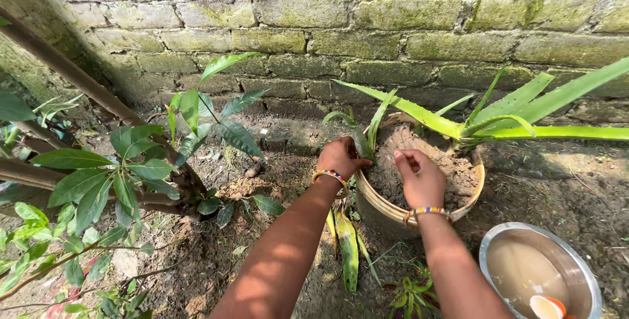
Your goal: The person plants an aloe vera shoot into a container of soil by hand, firming the soil around the base and washing their hands in a bowl of water.
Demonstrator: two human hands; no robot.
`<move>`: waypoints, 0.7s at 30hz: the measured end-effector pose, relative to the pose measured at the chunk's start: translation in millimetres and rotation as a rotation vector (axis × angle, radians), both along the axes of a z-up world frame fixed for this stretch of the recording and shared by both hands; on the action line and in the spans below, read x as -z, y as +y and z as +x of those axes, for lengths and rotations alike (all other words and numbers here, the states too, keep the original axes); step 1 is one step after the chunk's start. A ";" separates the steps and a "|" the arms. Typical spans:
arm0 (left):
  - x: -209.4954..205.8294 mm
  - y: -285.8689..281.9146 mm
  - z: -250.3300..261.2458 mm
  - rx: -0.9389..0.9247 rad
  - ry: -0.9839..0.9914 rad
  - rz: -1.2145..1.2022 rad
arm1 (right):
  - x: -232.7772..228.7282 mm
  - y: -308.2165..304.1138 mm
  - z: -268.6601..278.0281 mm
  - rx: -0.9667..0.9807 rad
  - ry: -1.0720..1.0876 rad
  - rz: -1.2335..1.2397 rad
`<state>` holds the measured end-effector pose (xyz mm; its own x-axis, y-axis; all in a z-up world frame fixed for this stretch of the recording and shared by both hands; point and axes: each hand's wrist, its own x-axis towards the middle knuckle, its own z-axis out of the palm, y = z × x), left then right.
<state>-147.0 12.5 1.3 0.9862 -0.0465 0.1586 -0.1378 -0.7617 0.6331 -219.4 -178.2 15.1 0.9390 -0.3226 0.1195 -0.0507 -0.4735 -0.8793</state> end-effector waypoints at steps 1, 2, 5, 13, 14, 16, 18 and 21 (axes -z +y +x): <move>-1.6 -1.8 -2.2 -0.014 -0.005 0.012 | 5.1 4.7 -9.5 -0.004 -0.081 0.009; -2.7 -1.7 -4.8 -0.027 -0.010 0.024 | 10.3 10.6 -15.8 -0.004 -0.127 -0.021; -6.1 -4.3 -7.4 -0.060 -0.029 0.063 | 24.4 17.1 -22.3 -0.005 -0.335 -0.154; -11.7 -2.6 -14.8 -0.031 -0.097 0.110 | 35.5 29.6 -31.8 0.039 -0.504 -0.262; -13.6 -3.0 -15.3 -0.034 -0.087 0.115 | 34.6 30.5 -32.4 0.042 -0.482 -0.257; -16.7 -2.6 -15.2 -0.026 -0.045 0.120 | 32.6 31.1 -33.0 0.051 -0.443 -0.250; -16.3 -1.7 -15.0 -0.020 -0.050 0.121 | 31.7 31.0 -34.8 0.046 -0.444 -0.230; -12.9 -0.7 -12.4 -0.024 -0.097 0.117 | 31.1 29.3 -34.6 0.031 -0.437 -0.194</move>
<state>-159.4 11.8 14.3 0.9675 -0.0472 0.2483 -0.1752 -0.8335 0.5241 -254.0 -148.9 -15.9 0.7776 -0.2825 0.5617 0.2871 -0.6353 -0.7170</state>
